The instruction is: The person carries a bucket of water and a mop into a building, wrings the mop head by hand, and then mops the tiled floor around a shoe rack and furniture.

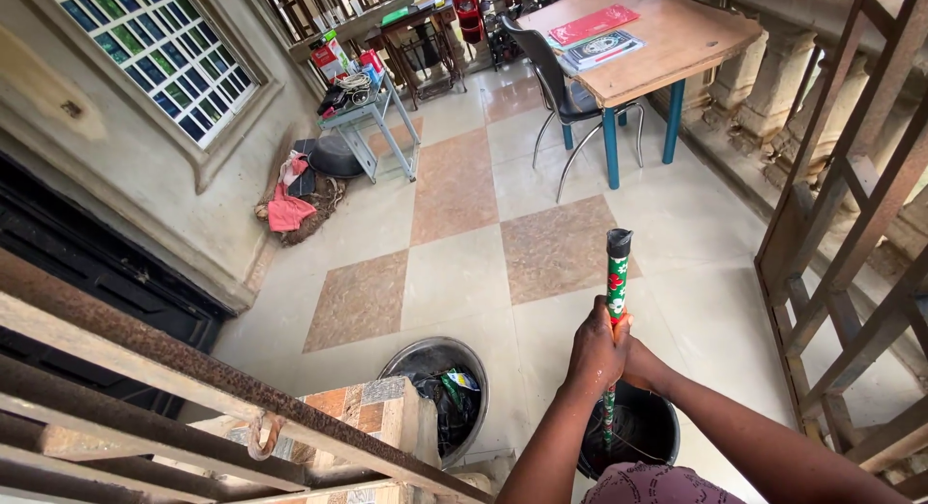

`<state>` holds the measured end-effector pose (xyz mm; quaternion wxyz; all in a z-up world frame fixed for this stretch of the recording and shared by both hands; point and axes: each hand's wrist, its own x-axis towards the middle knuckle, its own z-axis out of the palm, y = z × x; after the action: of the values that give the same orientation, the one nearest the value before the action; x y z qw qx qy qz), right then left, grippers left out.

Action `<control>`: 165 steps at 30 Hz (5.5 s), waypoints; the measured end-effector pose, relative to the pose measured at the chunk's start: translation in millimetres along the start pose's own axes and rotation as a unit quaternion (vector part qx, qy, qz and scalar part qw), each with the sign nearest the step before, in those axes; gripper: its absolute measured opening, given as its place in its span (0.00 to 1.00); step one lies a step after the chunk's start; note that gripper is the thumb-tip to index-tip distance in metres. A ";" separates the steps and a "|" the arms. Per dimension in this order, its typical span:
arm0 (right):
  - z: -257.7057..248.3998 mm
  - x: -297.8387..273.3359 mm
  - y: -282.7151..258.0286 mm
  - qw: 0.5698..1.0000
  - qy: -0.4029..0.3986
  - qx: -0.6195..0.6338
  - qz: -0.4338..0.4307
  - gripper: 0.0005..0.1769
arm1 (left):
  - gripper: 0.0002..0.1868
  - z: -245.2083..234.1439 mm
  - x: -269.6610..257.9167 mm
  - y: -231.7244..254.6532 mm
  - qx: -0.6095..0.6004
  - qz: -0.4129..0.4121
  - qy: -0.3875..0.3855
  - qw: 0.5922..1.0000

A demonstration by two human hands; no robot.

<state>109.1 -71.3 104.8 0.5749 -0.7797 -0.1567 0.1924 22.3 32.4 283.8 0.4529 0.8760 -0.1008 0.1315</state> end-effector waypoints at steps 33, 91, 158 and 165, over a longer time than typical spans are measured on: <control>-35.2 -130.8 -266.4 0.961 0.193 0.143 -0.136 0.22 | 0.14 -27.8 -24.1 -23.7 -0.059 0.011 0.055 0.997; 26.5 -151.6 -257.6 0.856 0.342 0.230 -0.311 0.23 | 0.20 5.1 -70.4 -35.8 -0.108 0.213 -0.014 0.971; -223.6 342.2 -234.9 0.958 0.093 0.182 -0.203 0.19 | 0.13 2.8 444.6 -201.1 0.019 0.172 0.066 0.983; -238.4 395.8 -266.9 0.979 0.057 0.086 -0.177 0.17 | 0.10 3.8 477.2 -233.8 0.046 0.099 0.092 0.990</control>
<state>564.5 -9.0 375.9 0.6730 -0.6968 -0.2416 0.0555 543.0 135.0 255.8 0.4046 0.8657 -0.1390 0.2599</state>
